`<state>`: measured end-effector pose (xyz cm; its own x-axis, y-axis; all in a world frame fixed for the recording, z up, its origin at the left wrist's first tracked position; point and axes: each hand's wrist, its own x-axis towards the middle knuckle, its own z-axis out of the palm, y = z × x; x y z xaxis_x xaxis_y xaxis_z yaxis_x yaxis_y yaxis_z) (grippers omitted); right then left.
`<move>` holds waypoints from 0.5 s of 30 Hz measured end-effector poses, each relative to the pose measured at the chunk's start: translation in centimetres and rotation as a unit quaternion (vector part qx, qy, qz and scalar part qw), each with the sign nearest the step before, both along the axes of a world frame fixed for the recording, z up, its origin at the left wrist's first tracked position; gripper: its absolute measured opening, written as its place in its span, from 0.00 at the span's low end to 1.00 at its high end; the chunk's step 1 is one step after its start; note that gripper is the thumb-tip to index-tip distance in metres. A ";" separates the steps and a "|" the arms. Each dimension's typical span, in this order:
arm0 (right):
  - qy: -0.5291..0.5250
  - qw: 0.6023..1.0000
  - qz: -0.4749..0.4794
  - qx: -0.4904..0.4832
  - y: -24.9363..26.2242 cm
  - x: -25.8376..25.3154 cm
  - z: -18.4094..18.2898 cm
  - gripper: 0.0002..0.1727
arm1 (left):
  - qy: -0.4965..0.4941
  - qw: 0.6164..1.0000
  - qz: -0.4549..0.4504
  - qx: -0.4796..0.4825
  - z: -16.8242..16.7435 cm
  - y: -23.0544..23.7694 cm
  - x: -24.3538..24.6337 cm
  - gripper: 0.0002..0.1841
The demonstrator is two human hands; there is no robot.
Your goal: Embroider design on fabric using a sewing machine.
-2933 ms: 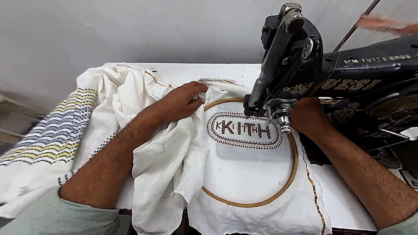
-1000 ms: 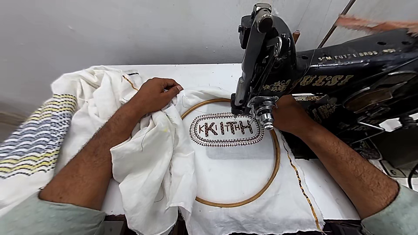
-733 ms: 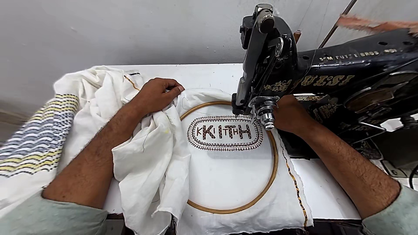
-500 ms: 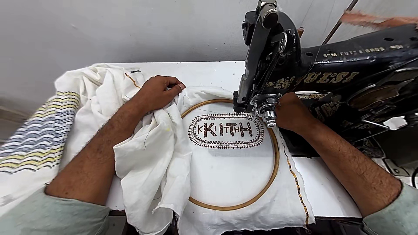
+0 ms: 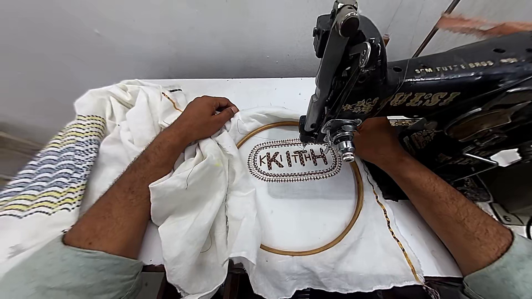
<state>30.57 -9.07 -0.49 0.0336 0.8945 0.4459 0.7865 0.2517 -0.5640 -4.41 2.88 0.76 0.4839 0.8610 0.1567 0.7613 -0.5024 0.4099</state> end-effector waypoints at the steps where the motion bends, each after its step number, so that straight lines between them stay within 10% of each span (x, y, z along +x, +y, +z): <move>1: 0.005 1.000 0.018 -0.021 -0.3 -0.2 0.4 0.06 | 0.000 1.000 -0.002 0.001 0.0 0.0 0.0 0.18; 15: -0.033 0.993 0.080 -0.085 -0.2 0.4 0.7 0.06 | 0.006 1.000 -0.007 0.007 -0.1 0.0 -0.1 0.18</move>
<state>30.97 -9.28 0.20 -0.1392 0.9485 0.2844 0.7802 0.2819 -0.5584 -4.47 2.86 0.71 0.4984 0.8515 0.1628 0.7590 -0.5194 0.3927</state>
